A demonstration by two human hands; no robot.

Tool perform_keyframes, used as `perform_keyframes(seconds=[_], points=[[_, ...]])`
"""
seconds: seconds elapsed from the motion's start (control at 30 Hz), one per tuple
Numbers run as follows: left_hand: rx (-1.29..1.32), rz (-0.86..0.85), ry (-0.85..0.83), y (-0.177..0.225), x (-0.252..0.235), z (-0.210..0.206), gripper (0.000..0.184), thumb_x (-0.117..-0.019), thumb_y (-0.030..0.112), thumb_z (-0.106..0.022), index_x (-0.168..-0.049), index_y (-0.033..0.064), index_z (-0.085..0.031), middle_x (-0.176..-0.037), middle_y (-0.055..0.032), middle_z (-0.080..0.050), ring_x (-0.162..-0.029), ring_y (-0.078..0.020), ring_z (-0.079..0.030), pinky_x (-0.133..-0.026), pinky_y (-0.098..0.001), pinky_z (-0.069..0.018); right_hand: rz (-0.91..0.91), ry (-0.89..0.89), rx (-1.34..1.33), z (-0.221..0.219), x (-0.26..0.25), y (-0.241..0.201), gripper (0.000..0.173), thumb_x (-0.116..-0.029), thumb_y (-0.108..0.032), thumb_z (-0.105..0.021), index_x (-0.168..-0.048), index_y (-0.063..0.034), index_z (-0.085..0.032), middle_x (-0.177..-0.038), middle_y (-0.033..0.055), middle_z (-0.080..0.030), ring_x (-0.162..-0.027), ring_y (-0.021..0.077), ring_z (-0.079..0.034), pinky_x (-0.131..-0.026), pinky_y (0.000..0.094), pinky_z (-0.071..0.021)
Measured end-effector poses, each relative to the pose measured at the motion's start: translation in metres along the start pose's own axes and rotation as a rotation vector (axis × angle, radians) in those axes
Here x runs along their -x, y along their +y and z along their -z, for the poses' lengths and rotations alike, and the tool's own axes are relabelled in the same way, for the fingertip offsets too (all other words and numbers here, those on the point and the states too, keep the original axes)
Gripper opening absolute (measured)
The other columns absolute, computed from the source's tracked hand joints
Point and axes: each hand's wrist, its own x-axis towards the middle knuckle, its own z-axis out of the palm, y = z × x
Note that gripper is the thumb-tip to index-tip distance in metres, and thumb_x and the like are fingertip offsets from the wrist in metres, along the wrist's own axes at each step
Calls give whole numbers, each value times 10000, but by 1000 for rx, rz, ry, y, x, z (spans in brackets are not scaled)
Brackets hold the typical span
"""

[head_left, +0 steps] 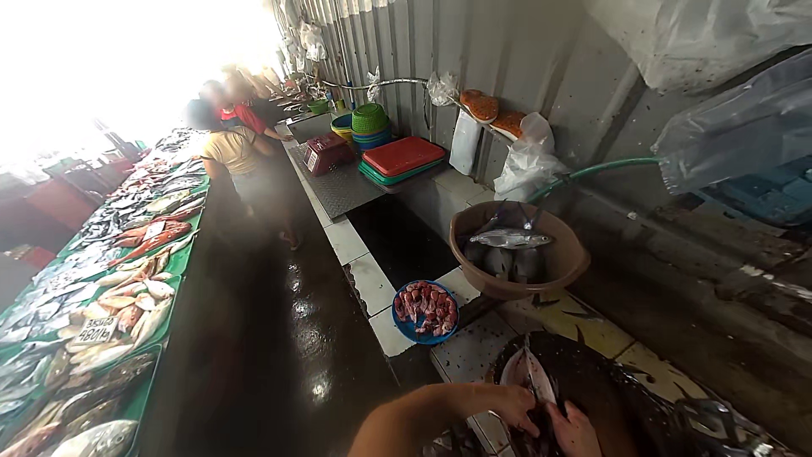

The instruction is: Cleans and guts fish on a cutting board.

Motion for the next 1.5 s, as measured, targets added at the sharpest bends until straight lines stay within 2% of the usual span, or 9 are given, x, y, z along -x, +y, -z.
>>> perform_keyframes(seconds=[0.13,0.47,0.57,0.67,0.73,0.87,1.13,1.4,1.5], points=[[-12,-72,31,-6,4,-8,417,-958,197,-724,-1188,-137,-628,-1199,-308,-651,-1172,-414,-629,-1042,-559,-476,26,18,22,-2,-1,2,445,-1016,-330,-625,-1218,64,-675,-1193,316,-674,-1197,455,-625,-1059,636,-447],[-92,-439,269,-13,25,-31,198,-998,97,-599,-900,-44,-699,-794,-173,-702,-772,-297,-700,-784,-481,-564,-39,-199,357,27,-30,0,483,-923,-359,-752,-1155,57,-673,-1155,304,-683,-1155,460,-648,-998,630,-500],[231,-439,464,-13,46,-29,193,-997,79,-601,-911,-59,-704,-751,-146,-690,-683,-223,-674,-694,-410,-571,-73,-88,527,34,-30,-2,514,-952,-381,-661,-1267,22,-628,-1134,298,-698,-1096,464,-683,-909,640,-547],[991,-220,666,-2,77,-5,338,-1089,188,-456,-979,-25,-694,-781,-80,-705,-614,-116,-635,-576,-275,-550,-11,42,673,35,-16,-16,611,-969,-495,-610,-1394,-58,-570,-1077,285,-716,-994,488,-707,-789,668,-559],[1343,-204,670,2,91,14,363,-1102,249,-385,-1085,18,-665,-957,-76,-732,-741,-129,-678,-673,-288,-581,29,-22,602,39,3,-32,662,-968,-541,-628,-1447,-90,-549,-1140,277,-706,-1030,484,-697,-835,676,-552],[1417,-412,649,4,92,22,444,-908,-114,-459,-1346,-89,-530,-1355,-242,-624,-1198,-344,-659,-1051,-490,-543,237,-119,42,47,26,-77,353,-1056,-298,-544,-1248,-21,-650,-1068,154,-720,-945,258,-723,-877,465,-603],[1135,-323,638,17,84,-3,567,-847,-39,-535,-1409,36,-541,-1182,-140,-687,-701,-143,-637,-564,-292,-545,28,-555,-613,44,37,-104,378,-1105,-281,-388,-949,-54,-646,-653,-21,-548,-524,64,-486,-510,234,-426],[726,-339,472,25,92,3,646,-869,-36,-494,-1510,27,-432,-1459,-120,-576,-1238,-204,-629,-984,-406,-573,-36,-643,-722,39,35,-97,384,-1093,-278,-365,-822,-113,-581,-581,-38,-459,-458,54,-412,-450,209,-370],[657,-342,410,26,94,4,690,-871,-38,-482,-1549,27,-371,-1463,-119,-568,-1267,-188,-612,-1012,-397,-561,-79,-626,-681,38,37,-97,374,-1081,-286,-380,-791,-124,-553,-563,-35,-438,-447,60,-394,-441,217,-354]])
